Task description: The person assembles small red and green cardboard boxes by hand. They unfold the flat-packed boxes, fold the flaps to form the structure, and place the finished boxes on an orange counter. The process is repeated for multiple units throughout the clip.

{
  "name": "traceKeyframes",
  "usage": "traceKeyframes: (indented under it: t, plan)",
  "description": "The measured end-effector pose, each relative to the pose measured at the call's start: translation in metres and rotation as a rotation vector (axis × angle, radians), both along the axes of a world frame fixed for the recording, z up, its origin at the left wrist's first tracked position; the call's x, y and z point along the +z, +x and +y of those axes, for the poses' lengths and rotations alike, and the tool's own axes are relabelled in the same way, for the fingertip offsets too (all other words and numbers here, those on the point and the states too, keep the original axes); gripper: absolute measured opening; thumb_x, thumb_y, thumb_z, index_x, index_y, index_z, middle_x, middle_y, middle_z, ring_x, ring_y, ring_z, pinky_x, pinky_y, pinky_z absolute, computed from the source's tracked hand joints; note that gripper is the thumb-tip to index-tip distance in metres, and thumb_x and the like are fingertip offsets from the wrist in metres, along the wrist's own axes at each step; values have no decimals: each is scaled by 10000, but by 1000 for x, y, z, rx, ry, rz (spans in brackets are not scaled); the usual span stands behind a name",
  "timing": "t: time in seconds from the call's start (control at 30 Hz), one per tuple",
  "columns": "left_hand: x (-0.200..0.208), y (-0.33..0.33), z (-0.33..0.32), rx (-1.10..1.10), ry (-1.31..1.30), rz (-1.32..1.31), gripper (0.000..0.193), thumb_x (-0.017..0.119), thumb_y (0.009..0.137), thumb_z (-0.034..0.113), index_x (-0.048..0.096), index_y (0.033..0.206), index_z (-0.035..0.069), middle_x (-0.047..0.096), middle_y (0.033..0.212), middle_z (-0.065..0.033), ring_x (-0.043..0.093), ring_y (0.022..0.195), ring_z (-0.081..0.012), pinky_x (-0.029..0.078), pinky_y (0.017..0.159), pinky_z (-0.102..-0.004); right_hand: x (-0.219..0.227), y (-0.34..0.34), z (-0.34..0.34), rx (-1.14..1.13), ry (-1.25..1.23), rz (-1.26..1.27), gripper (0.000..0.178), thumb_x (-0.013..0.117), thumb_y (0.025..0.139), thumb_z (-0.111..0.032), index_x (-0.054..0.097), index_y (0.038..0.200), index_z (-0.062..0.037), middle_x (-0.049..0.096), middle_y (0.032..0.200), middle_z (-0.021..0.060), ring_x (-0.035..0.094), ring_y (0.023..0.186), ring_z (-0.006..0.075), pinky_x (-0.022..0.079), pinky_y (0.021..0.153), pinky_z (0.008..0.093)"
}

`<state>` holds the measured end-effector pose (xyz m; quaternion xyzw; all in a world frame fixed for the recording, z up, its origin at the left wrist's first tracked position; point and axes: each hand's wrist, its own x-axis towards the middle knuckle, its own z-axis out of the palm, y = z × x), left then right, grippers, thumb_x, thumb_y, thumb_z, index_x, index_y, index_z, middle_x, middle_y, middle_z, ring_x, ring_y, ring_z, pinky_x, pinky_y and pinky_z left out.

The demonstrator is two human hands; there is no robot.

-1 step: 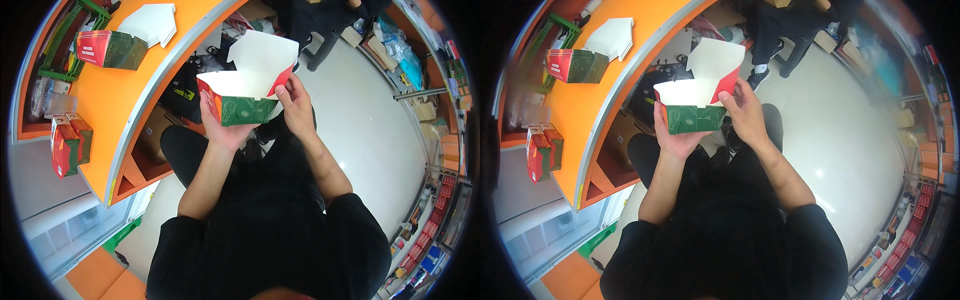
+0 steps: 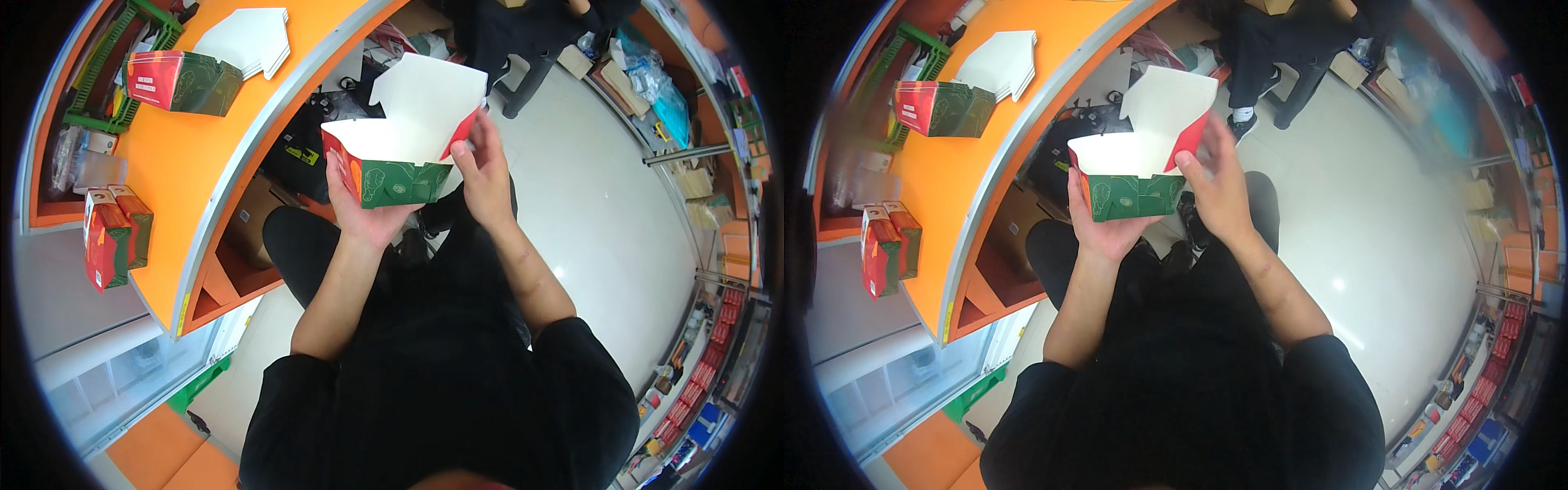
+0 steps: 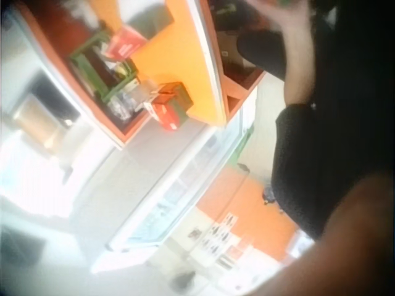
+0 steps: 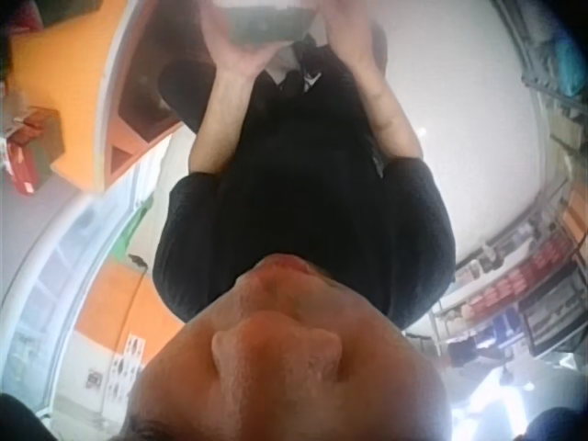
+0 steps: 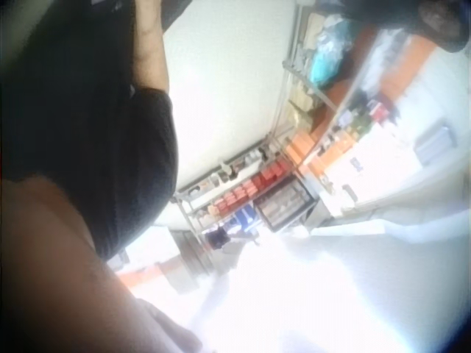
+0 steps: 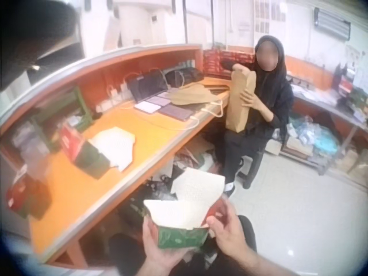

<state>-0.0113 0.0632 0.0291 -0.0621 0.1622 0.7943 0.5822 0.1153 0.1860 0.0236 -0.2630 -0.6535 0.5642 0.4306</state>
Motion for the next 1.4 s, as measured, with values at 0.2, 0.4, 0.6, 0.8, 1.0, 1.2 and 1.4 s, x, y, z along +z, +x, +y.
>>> traceKeyframes:
  t: [0.2,0.4,0.6,0.8,1.0,1.2,1.4]
  plan:
    - [-4,-2,-3,85,-48,37,785,298,947,721,404,1516,191,426,1538,-122,401,1410,-365,271,1122,-637,29,16,-13,2,664,-252,542,861,734,-324,703,1209,-116,409,1521,170,366,1375,373,296,1118,480]
    - [-4,1,2,95,-124,80,773,330,936,735,449,1476,194,510,1457,-103,474,1336,-323,307,1100,-602,29,10,-7,151,761,-379,282,794,806,-264,737,1062,-162,490,1490,77,367,1393,340,222,1130,496]
    - [1,3,3,72,-201,93,804,333,924,769,449,1464,185,535,1418,-92,502,1311,-278,386,1060,-509,35,5,7,202,818,-391,190,738,870,-228,704,1032,-133,712,1133,-28,572,1224,208,268,1086,461]
    - [4,3,-1,94,-217,52,738,351,935,736,496,1418,198,532,1415,-104,486,1312,-299,309,1096,-579,37,3,10,211,889,-446,189,745,859,-252,714,1003,-134,712,1083,-31,598,1164,186,323,1070,462]
    - [-5,-3,-2,176,-150,101,717,364,971,665,467,1447,140,538,1420,-110,508,1309,-300,378,1099,-507,33,6,-7,180,1053,-573,209,761,828,-256,750,1011,-155,692,1154,-33,567,1187,200,324,1112,499]
    - [-17,2,-9,173,-125,59,690,383,981,632,459,1468,150,519,1448,-116,483,1340,-317,362,1119,-524,47,13,-18,236,1106,-637,381,753,769,-200,731,1146,-145,600,1353,49,520,1273,242,311,1135,498]
    - [-10,-5,-8,59,-17,-25,754,457,937,686,451,1484,167,500,1478,-102,468,1353,-326,347,1117,-568,33,26,2,156,451,-156,538,696,863,-224,598,1383,-133,499,1487,144,461,1362,282,296,1159,437]
